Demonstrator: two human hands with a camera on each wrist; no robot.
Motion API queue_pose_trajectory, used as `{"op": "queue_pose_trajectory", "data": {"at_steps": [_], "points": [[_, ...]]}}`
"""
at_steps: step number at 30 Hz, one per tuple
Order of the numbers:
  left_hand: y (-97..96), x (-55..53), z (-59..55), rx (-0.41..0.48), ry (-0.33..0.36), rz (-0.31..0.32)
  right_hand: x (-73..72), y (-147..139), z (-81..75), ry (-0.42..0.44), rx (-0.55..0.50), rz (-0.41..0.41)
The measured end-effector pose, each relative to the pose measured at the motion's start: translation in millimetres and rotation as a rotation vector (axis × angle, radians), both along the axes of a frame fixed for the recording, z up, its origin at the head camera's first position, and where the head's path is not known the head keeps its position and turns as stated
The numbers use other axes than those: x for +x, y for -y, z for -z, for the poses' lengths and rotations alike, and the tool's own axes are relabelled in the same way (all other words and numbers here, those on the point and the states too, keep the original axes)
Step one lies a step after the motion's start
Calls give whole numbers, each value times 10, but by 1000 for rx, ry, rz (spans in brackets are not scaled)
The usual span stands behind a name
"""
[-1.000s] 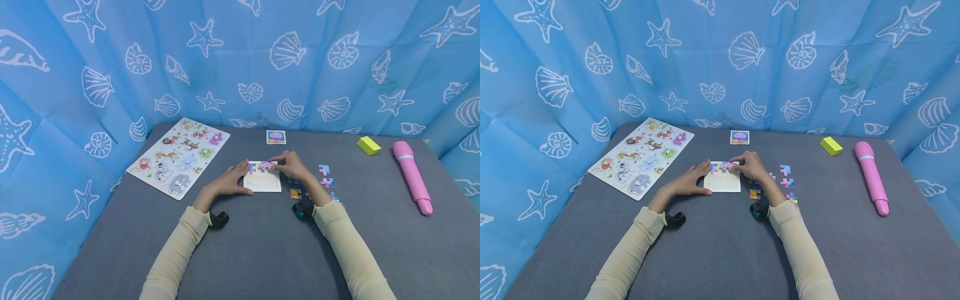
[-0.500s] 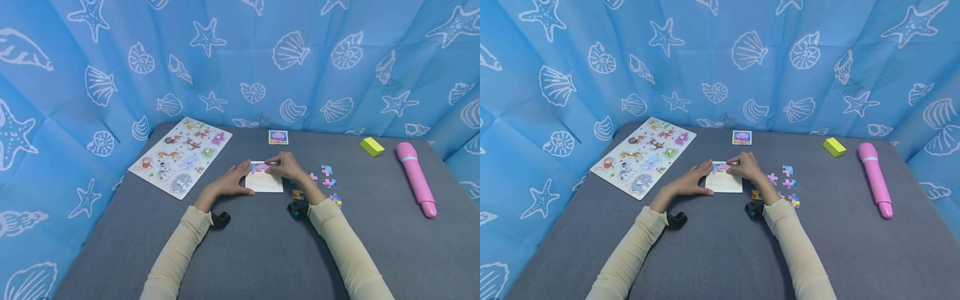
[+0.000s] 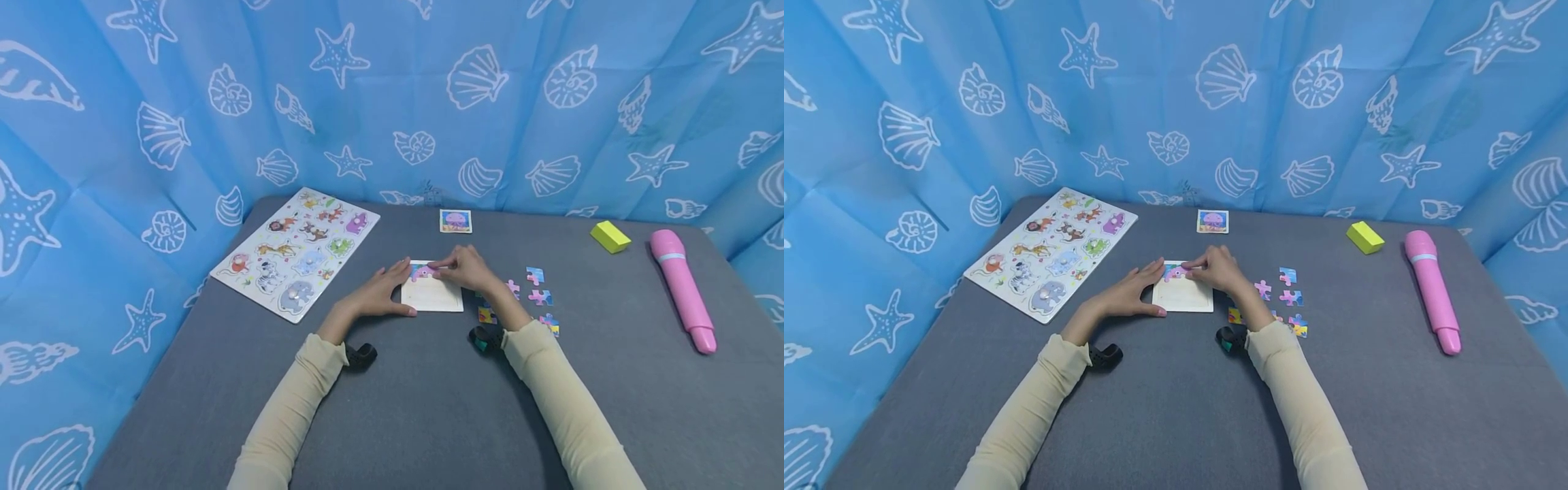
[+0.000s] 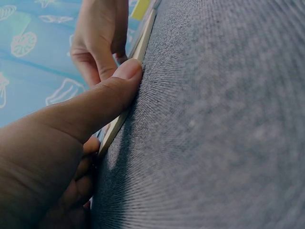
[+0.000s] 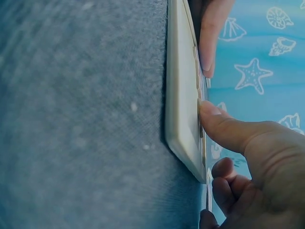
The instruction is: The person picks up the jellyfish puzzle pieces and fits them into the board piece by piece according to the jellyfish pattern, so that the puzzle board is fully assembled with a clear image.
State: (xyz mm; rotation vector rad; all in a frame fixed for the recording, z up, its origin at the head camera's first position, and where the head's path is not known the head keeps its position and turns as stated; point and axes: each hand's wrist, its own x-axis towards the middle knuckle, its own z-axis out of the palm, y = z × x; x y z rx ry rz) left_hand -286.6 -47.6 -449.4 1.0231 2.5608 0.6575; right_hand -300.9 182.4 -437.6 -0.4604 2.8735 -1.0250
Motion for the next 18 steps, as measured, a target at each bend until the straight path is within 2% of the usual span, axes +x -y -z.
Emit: {"op": "queue_pose_trajectory", "data": {"at_steps": [6, 11, 14, 18], "points": [[3, 2, -23, 4, 6, 0, -5, 5, -27, 29, 14, 16], [3, 8, -23, 7, 5, -4, 16, -41, -52, 11, -35, -19], [5, 11, -18, 2, 2, -1, 44, -151, -79, 9, -75, -32], [1, 15, -14, 2, -3, 1, 87, -391, -111, 14, -67, 14]]}}
